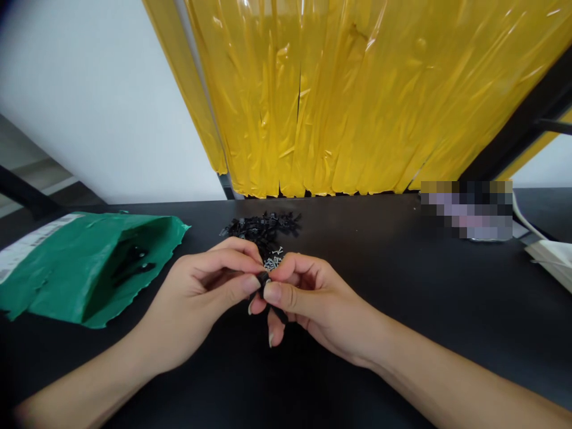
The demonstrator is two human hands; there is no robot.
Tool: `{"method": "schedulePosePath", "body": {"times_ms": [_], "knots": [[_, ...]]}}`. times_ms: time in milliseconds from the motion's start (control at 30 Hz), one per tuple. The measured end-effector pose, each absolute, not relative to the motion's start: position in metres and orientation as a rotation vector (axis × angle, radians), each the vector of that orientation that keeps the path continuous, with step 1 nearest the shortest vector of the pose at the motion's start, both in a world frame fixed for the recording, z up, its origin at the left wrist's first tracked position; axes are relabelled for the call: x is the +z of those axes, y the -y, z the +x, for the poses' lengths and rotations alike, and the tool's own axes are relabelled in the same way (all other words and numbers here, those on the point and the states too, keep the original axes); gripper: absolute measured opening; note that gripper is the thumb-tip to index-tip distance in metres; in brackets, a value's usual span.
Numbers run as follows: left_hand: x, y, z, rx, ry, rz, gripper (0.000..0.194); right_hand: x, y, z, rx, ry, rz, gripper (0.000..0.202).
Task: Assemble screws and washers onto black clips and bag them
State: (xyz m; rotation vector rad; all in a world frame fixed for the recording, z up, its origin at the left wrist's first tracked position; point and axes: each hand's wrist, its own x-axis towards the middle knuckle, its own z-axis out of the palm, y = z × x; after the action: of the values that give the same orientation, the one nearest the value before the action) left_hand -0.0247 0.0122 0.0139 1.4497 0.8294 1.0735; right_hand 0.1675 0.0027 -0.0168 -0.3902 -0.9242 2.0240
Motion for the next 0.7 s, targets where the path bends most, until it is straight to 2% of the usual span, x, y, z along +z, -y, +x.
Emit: {"method": "schedulePosePath", "body": {"times_ms": [200, 367, 500, 600, 700], "knots": [[0.0096, -0.0145, -0.0238, 0.980, -0.655, 1.262, 0.010, -0.0168, -0.0039, 0.1662, 1.992, 0.918, -0.363, 0.009], [0.0110, -0.0127, -0.0232, 1.100, -0.766, 1.444, 0.002, -0.0188, -0.0020, 0.1651, 1.997, 0.909, -0.361, 0.011], [0.0139, -0.0098, -0.0241, 1.132, -0.818, 1.539, 0.008, -0.0190, -0.0015, 0.1651, 2.017, 0.894, -0.352, 0.013], [0.0151, -0.0101, -0.0247, 1.119, -0.801, 1.477, 0.006, -0.0177, -0.0017, 0.1664, 2.013, 0.907, -0.373, 0.007], [0.0130, -0.0114, -0.0248, 1.104, -0.786, 1.394, 0.007, -0.0162, -0.0022, 0.1677, 1.975, 0.948, -0.415, 0.029]]}}
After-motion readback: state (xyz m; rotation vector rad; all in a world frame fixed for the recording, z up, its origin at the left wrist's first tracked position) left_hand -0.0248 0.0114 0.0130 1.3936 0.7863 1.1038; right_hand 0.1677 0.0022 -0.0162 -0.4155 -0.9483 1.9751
